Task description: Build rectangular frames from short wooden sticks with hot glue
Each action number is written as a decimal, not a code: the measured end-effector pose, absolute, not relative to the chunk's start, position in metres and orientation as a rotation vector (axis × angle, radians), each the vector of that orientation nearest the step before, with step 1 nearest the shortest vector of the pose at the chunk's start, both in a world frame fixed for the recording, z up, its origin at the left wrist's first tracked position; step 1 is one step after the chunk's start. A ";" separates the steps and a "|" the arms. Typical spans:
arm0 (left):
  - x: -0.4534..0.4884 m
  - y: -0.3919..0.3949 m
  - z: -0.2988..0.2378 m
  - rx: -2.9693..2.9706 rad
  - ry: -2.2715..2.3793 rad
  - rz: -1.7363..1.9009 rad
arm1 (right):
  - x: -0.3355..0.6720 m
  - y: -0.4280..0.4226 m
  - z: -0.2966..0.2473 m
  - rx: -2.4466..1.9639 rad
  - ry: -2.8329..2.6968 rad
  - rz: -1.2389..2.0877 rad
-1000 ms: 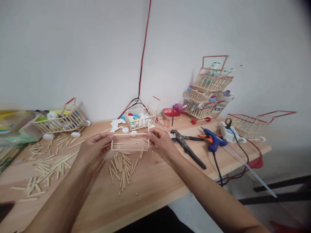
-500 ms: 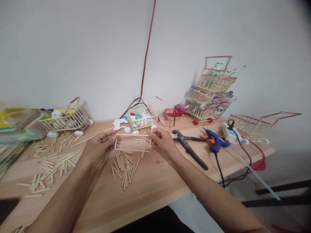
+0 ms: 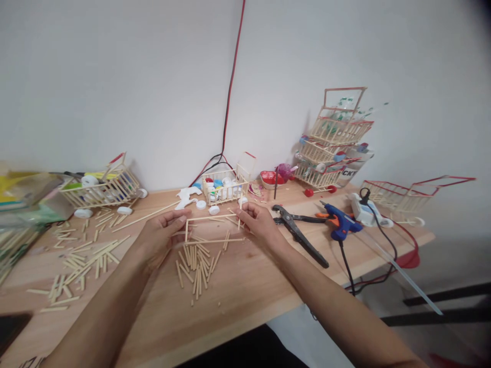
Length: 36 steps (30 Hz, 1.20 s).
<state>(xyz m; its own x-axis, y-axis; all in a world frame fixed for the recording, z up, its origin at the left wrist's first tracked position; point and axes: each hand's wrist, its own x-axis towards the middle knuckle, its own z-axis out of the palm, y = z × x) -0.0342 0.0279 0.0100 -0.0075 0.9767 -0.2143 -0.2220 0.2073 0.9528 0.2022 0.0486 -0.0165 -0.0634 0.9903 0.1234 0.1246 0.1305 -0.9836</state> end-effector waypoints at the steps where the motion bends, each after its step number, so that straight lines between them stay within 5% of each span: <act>1: -0.034 0.028 0.010 0.882 1.165 1.164 | 0.202 0.049 -0.017 -1.182 -1.402 1.095; 21: -0.028 0.016 0.023 1.418 1.272 0.639 | 0.197 0.047 -0.018 -1.069 -1.517 1.324; 36: -0.018 0.021 0.016 1.615 1.205 0.653 | 0.172 0.043 -0.005 -1.012 -1.720 1.322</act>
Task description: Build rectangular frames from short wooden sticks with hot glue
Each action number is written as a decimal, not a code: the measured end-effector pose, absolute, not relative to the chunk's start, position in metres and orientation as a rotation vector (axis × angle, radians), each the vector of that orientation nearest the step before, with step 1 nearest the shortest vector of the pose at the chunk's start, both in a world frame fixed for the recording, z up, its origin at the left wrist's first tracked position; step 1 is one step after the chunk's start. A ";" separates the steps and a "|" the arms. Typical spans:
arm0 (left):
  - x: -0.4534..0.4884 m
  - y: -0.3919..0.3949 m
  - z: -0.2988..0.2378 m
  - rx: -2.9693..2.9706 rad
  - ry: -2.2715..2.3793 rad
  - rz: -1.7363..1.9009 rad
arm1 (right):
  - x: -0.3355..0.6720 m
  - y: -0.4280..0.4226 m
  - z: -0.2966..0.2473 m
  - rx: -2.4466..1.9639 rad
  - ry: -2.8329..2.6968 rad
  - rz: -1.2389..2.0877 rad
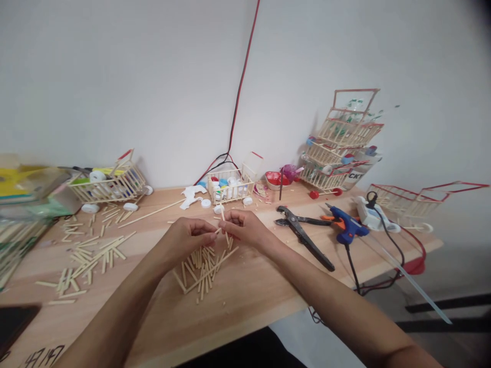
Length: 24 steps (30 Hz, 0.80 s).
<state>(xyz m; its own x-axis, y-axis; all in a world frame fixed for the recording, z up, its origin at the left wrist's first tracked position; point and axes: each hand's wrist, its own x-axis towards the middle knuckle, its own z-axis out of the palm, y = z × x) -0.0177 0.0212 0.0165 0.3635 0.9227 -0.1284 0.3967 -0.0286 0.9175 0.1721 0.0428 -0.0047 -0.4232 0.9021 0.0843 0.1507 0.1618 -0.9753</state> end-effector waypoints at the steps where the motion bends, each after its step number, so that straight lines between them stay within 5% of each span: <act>1: -0.017 0.021 0.017 1.613 1.214 0.669 | 0.173 0.043 -0.003 -1.007 -1.721 1.316; 10: -0.022 0.012 0.025 1.419 1.243 0.774 | 0.202 0.033 -0.004 -1.358 -2.038 0.683; 24: -0.025 0.014 0.021 1.290 1.158 0.783 | 0.209 -0.013 0.002 -1.511 -2.275 0.423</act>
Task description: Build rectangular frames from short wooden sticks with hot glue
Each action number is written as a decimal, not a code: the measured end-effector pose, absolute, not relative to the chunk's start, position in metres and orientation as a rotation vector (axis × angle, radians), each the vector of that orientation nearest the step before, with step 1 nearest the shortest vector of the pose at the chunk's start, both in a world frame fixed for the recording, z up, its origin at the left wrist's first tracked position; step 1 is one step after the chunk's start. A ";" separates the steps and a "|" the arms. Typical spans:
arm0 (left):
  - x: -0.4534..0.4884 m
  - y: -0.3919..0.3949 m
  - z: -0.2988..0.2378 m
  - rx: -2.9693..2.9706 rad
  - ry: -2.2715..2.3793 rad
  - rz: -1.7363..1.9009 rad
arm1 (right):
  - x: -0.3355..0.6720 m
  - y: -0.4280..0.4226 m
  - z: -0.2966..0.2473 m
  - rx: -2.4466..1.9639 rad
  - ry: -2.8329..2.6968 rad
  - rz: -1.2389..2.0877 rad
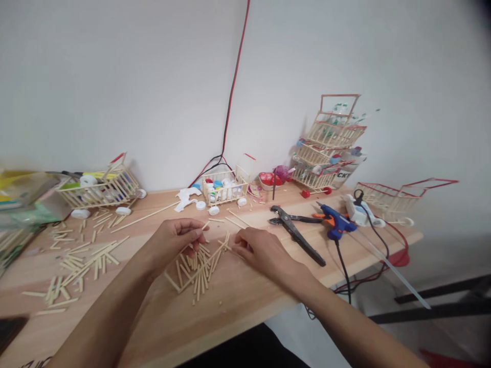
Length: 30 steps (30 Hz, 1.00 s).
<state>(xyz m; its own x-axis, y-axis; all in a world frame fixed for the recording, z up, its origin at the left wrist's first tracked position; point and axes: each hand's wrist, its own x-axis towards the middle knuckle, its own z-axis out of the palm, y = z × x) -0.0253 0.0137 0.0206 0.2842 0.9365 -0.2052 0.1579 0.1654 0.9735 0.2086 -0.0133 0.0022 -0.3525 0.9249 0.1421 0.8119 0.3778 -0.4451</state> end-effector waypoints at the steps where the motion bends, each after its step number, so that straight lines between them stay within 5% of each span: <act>1: -0.026 0.014 0.020 1.276 1.157 0.794 | 0.213 -0.015 0.004 -1.508 -2.250 0.397; 14: -0.027 0.018 0.015 1.190 1.192 0.838 | 0.384 -0.036 0.013 -1.973 -1.703 -0.318; 25: -0.026 0.019 0.012 1.132 1.171 0.826 | 0.383 -0.070 0.016 -1.911 -1.450 -0.030; 30: -0.026 0.020 0.011 1.111 1.211 0.864 | 0.399 -0.076 -0.005 -1.645 -0.991 0.509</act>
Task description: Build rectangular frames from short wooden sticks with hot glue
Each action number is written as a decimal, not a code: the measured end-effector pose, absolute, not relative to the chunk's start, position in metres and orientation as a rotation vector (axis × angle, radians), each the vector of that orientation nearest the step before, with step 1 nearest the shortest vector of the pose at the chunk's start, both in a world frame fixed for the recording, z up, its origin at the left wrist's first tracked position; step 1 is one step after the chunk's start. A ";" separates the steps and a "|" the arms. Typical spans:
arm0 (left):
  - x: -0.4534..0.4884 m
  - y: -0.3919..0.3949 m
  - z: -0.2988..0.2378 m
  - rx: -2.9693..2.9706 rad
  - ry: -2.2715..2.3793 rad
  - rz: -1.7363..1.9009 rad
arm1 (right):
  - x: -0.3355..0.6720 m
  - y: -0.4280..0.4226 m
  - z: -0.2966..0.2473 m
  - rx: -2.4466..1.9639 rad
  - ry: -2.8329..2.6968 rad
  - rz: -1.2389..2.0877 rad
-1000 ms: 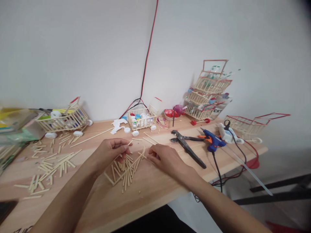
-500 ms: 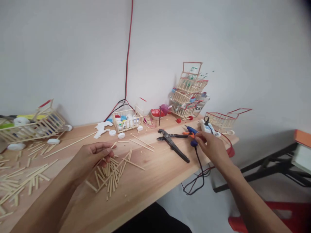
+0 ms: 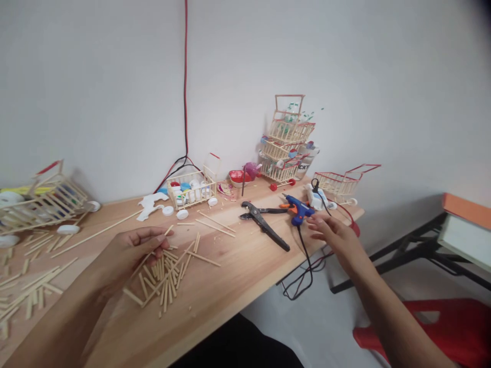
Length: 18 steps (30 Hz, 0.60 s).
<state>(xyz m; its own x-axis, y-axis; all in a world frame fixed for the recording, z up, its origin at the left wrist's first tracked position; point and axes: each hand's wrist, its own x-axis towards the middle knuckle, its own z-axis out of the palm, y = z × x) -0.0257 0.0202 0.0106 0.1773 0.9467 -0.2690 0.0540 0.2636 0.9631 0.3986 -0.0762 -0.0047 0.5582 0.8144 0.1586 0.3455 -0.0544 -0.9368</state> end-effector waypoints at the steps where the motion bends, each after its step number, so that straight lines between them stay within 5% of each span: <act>1: -0.026 0.021 0.010 1.112 1.220 0.863 | 0.402 -0.077 -0.011 -1.596 -0.873 0.606; 13: -0.023 0.019 0.013 1.130 1.258 0.861 | 0.404 -0.055 -0.007 -1.375 -0.692 1.241; 18: -0.024 0.019 0.014 1.135 1.225 0.841 | 0.406 -0.044 -0.015 -1.327 -0.670 1.231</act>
